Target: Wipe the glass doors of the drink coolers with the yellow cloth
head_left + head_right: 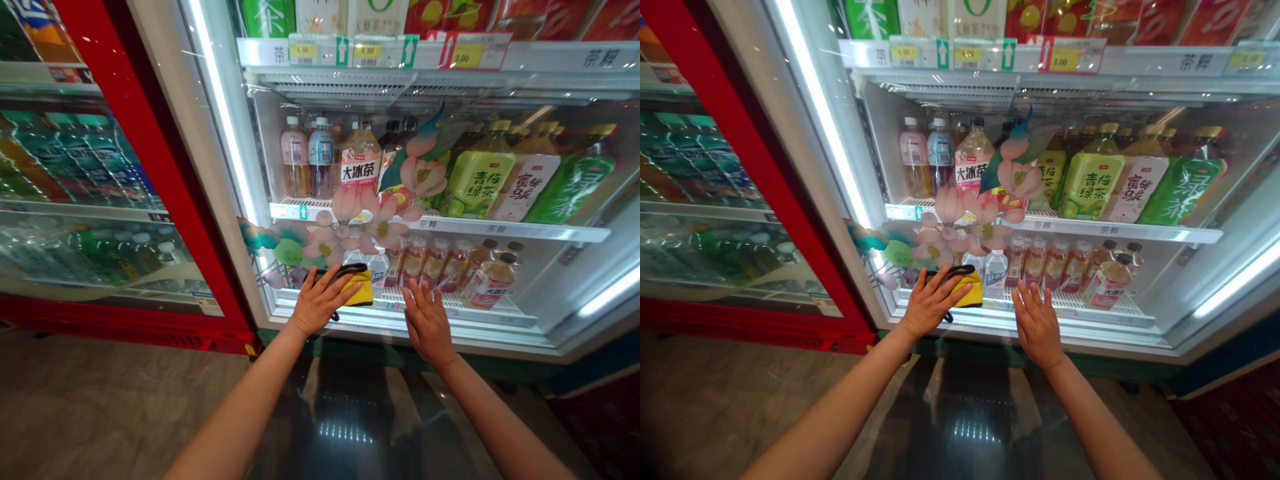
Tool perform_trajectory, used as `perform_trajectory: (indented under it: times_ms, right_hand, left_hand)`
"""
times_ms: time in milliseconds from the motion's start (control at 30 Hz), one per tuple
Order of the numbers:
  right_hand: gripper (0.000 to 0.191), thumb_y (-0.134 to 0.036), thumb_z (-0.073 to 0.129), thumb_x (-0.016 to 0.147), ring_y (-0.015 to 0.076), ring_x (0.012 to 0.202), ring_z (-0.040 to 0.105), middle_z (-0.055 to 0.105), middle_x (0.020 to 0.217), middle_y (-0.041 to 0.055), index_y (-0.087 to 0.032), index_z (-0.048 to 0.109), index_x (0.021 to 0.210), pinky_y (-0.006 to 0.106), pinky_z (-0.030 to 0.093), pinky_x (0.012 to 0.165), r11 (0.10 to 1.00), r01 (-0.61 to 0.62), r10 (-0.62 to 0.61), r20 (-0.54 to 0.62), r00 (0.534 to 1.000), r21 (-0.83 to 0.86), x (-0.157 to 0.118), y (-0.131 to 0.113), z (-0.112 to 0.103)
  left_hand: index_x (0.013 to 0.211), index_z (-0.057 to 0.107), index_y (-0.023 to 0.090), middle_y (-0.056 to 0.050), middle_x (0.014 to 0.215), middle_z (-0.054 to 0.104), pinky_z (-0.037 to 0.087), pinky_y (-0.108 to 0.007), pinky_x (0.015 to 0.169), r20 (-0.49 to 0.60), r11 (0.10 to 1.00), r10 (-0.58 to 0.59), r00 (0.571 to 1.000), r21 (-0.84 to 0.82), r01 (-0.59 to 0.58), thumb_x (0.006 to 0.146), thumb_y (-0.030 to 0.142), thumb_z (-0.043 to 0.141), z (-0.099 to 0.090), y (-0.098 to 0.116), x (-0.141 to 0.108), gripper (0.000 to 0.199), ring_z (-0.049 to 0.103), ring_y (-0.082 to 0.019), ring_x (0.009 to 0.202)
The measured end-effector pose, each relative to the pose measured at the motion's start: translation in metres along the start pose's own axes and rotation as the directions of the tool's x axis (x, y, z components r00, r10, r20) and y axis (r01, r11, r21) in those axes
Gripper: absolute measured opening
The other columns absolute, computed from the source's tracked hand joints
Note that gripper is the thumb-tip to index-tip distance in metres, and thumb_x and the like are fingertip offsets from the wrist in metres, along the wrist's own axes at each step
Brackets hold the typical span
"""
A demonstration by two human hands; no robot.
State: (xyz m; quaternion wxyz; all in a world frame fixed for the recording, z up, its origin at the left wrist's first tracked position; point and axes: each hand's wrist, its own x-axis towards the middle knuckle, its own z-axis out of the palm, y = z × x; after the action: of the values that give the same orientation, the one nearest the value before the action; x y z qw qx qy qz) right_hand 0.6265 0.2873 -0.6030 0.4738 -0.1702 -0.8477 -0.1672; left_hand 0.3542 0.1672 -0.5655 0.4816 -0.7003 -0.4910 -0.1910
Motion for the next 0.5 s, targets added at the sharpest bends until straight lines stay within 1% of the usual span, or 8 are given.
perform_trajectory:
  times_ms: [67,100,167,233,300,367,400,500]
  right_hand:
    - [0.080,-0.009,0.050,0.097,0.0261,0.158,0.015,0.019,0.169,0.0065,-0.025,0.011,0.165,0.057,0.017,0.129,1.000,-0.012,0.013,-0.029,1.000,0.020,0.010,-0.006,0.003]
    - [0.080,-0.009,0.050,0.097,0.0260,0.158,0.015,0.018,0.169,0.0064,-0.025,0.012,0.165,0.057,0.017,0.129,0.999,-0.014,0.015,-0.036,0.999,0.030,0.013,-0.009,0.004]
    - [0.079,-0.009,0.050,0.097,0.0259,0.158,0.015,0.018,0.169,0.0064,-0.025,0.012,0.165,0.057,0.016,0.129,0.999,-0.004,0.006,-0.031,1.000,0.043,0.015,-0.015,0.007]
    - [0.078,-0.010,0.049,0.098,0.0262,0.158,0.016,0.020,0.169,0.0066,-0.025,0.012,0.165,0.058,0.016,0.129,0.999,0.020,-0.020,-0.004,1.000,0.041,0.013,-0.018,0.007]
    - [0.079,-0.010,0.049,0.097,0.0270,0.158,0.017,0.021,0.169,0.0074,-0.025,0.012,0.165,0.059,0.018,0.128,0.998,0.044,-0.044,0.020,0.999,0.034,0.011,-0.019,0.008]
    - [0.079,-0.009,0.048,0.097,0.0277,0.157,0.018,0.022,0.168,0.0083,-0.025,0.011,0.165,0.060,0.020,0.127,0.998,0.058,-0.059,0.026,0.998,0.030,0.014,-0.020,0.008]
    - [0.079,-0.009,0.048,0.097,0.0277,0.157,0.018,0.023,0.168,0.0087,-0.025,0.011,0.165,0.060,0.020,0.127,0.998,0.064,-0.064,0.026,0.998,0.029,0.017,-0.020,0.009]
    - [0.080,-0.010,0.049,0.097,0.0263,0.158,0.015,0.025,0.167,0.0100,-0.024,0.011,0.165,0.058,0.017,0.128,0.997,0.081,-0.081,0.018,0.997,0.014,0.033,-0.025,0.014]
  left_hand:
    - [0.146,0.056,0.031,0.000,0.154,0.055,0.001,-0.053,0.130,-0.009,0.997,-0.083,0.996,0.004,0.083,0.093,0.013,0.059,0.006,0.016,0.011,0.056,0.023,-0.028,0.157]
    - [0.146,0.056,0.032,0.000,0.154,0.054,0.002,-0.052,0.130,0.007,0.998,-0.070,0.998,-0.002,0.070,0.092,0.013,0.060,0.009,0.023,0.012,0.057,0.025,-0.028,0.157]
    - [0.145,0.056,0.035,0.002,0.154,0.055,0.005,-0.048,0.131,0.050,0.999,0.028,0.998,-0.028,-0.027,0.092,0.012,0.059,0.009,0.026,0.004,0.058,0.032,-0.023,0.154]
    - [0.144,0.055,0.039,0.005,0.152,0.057,0.005,-0.044,0.131,0.087,0.991,0.127,0.988,-0.045,-0.124,0.093,0.012,0.058,0.005,0.015,-0.015,0.058,0.038,-0.017,0.151]
    - [0.144,0.055,0.040,0.006,0.149,0.059,0.004,-0.042,0.131,0.106,0.991,0.135,0.985,-0.030,-0.133,0.094,0.014,0.057,-0.003,-0.004,-0.036,0.057,0.040,-0.016,0.150]
    - [0.145,0.055,0.039,0.004,0.148,0.061,0.005,-0.043,0.131,0.096,0.998,0.067,0.993,0.010,-0.068,0.095,0.016,0.057,-0.007,-0.021,-0.046,0.055,0.038,-0.018,0.151]
    - [0.145,0.055,0.037,0.003,0.147,0.062,0.007,-0.044,0.131,0.075,0.999,0.012,0.997,0.031,-0.014,0.095,0.015,0.058,-0.007,-0.025,-0.046,0.055,0.037,-0.020,0.152]
    - [0.146,0.055,0.033,-0.002,0.149,0.060,0.011,-0.050,0.130,-0.004,0.987,-0.149,0.989,0.064,0.149,0.094,0.012,0.058,-0.001,-0.020,-0.033,0.057,0.030,-0.026,0.155]
